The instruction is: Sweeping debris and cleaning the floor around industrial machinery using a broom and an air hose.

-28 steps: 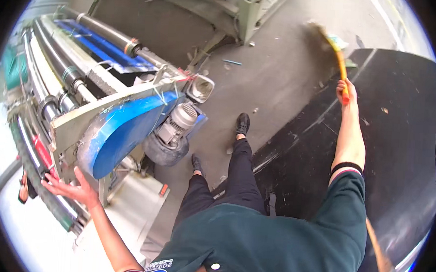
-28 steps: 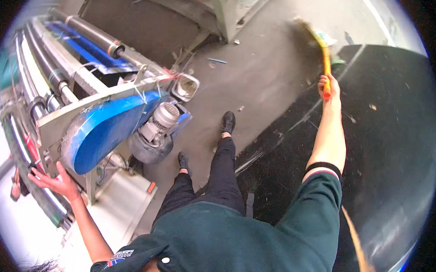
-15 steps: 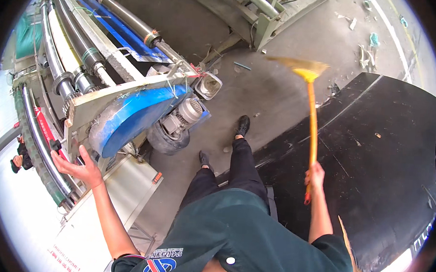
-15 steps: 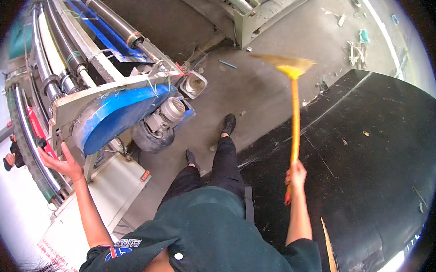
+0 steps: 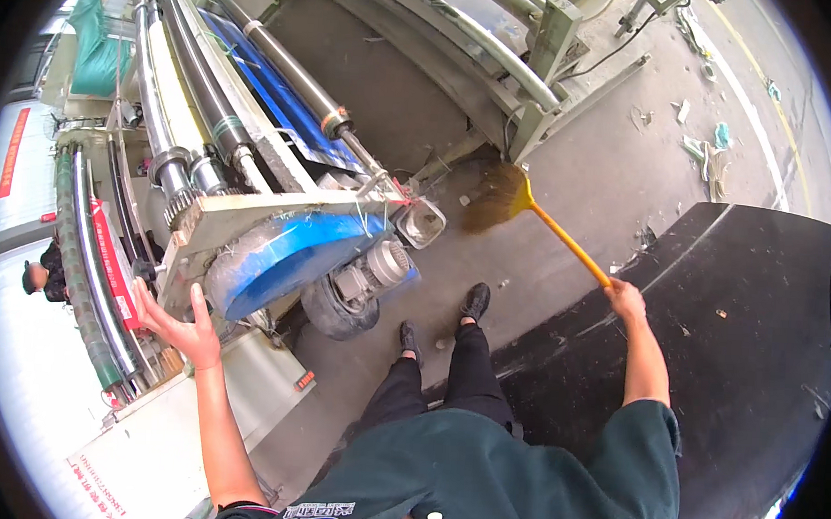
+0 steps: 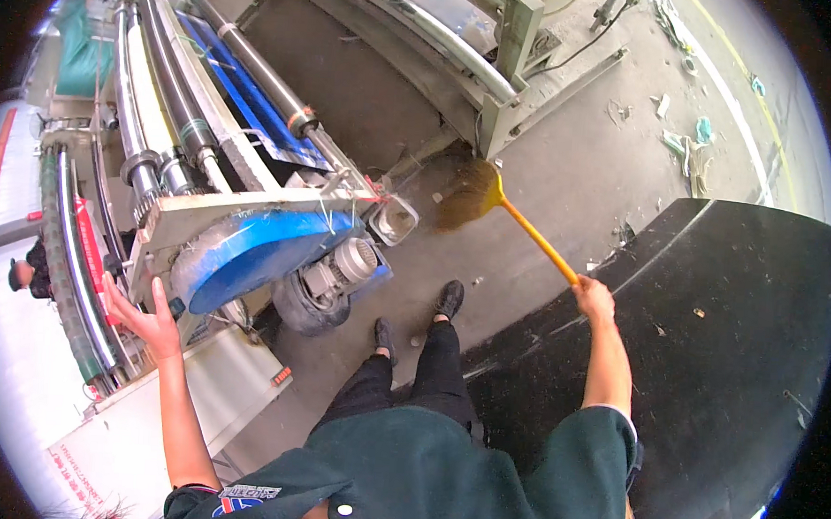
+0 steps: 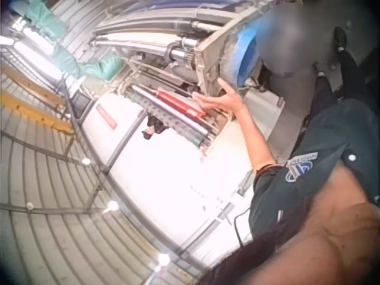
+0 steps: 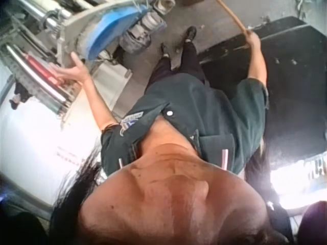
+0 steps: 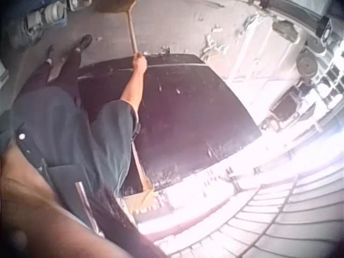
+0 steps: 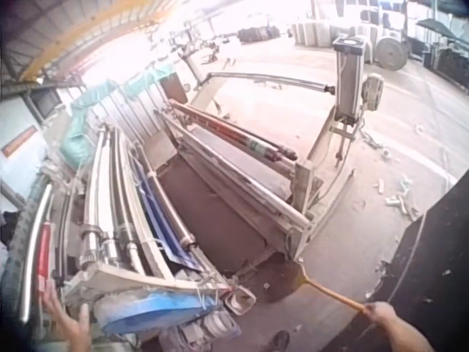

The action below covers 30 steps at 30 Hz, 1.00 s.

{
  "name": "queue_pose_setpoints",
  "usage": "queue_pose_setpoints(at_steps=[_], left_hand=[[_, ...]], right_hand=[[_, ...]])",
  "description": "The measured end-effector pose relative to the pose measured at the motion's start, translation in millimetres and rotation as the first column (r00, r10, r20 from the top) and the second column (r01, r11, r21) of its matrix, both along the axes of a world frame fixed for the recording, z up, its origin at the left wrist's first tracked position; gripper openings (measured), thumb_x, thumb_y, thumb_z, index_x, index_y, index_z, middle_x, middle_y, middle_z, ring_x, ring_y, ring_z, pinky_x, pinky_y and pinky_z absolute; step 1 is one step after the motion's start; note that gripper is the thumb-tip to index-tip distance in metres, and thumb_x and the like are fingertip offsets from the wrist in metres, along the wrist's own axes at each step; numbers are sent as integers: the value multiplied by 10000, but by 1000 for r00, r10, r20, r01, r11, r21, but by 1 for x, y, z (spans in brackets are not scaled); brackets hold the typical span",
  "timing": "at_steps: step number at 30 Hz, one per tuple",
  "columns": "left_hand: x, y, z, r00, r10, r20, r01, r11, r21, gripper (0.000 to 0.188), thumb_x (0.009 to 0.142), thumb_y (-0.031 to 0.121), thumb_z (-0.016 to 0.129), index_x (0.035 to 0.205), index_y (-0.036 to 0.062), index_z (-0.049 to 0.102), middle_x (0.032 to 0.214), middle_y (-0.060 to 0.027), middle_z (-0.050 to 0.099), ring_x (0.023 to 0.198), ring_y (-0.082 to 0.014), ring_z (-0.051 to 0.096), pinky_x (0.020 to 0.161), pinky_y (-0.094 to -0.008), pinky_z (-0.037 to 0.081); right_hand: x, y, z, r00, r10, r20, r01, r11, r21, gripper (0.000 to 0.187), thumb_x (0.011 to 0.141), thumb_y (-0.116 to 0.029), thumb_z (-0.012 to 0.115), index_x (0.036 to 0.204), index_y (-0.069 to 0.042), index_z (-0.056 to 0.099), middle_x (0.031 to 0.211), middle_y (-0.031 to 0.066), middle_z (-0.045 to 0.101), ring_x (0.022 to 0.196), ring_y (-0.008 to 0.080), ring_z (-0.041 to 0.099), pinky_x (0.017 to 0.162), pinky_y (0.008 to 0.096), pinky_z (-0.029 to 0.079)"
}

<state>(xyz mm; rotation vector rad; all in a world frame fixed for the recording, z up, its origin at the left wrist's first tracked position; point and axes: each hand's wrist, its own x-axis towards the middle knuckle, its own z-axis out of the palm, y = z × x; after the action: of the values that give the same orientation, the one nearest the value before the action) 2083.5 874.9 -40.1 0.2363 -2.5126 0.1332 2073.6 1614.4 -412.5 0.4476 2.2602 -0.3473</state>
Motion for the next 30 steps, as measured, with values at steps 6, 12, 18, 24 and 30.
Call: queue_pose_setpoints(at_steps=[6,12,18,24,30], left_hand=[[-12,4,8,999,28,-20,-28,1000,-1,826,878,272,803,1533,2,378,1528,-211,406,1432,-370,349,1191,-505,276],[-11,-5,5,1000,19,-25,-19,1000,9,849,850,288,833,1526,13,400,1501,-220,411,1417,-375,375,1179,-501,306],[-11,-9,-1,995,-20,-103,24,999,41,863,842,296,839,1532,24,398,1495,-207,391,1427,-365,362,1184,-496,306],[-10,-14,-1,990,-33,-138,42,997,66,855,850,285,832,1530,7,393,1507,-203,367,1445,-362,321,1199,-497,275],[-10,-16,0,998,-28,-56,31,998,59,855,853,225,819,1549,12,369,1541,-207,332,1459,-370,311,1204,-493,276]], right_hand=[[42,-11,40,983,-171,61,159,973,165,478,970,-426,639,1404,-227,622,1341,130,664,1261,306,622,1056,438,488],[97,39,62,951,-265,-158,298,923,242,373,975,-387,637,1260,-154,694,1159,191,719,1114,376,683,921,501,538],[130,66,115,846,-443,-297,478,876,57,330,1021,-298,573,1229,-70,690,923,170,733,876,265,726,790,428,534],[186,-76,155,957,-199,-210,168,973,-159,368,1001,-273,636,1308,-74,669,1046,171,757,979,181,725,852,359,548],[138,-187,70,989,134,61,-126,985,-120,470,960,-414,646,1380,-205,628,1189,157,718,1124,353,676,960,472,534]])
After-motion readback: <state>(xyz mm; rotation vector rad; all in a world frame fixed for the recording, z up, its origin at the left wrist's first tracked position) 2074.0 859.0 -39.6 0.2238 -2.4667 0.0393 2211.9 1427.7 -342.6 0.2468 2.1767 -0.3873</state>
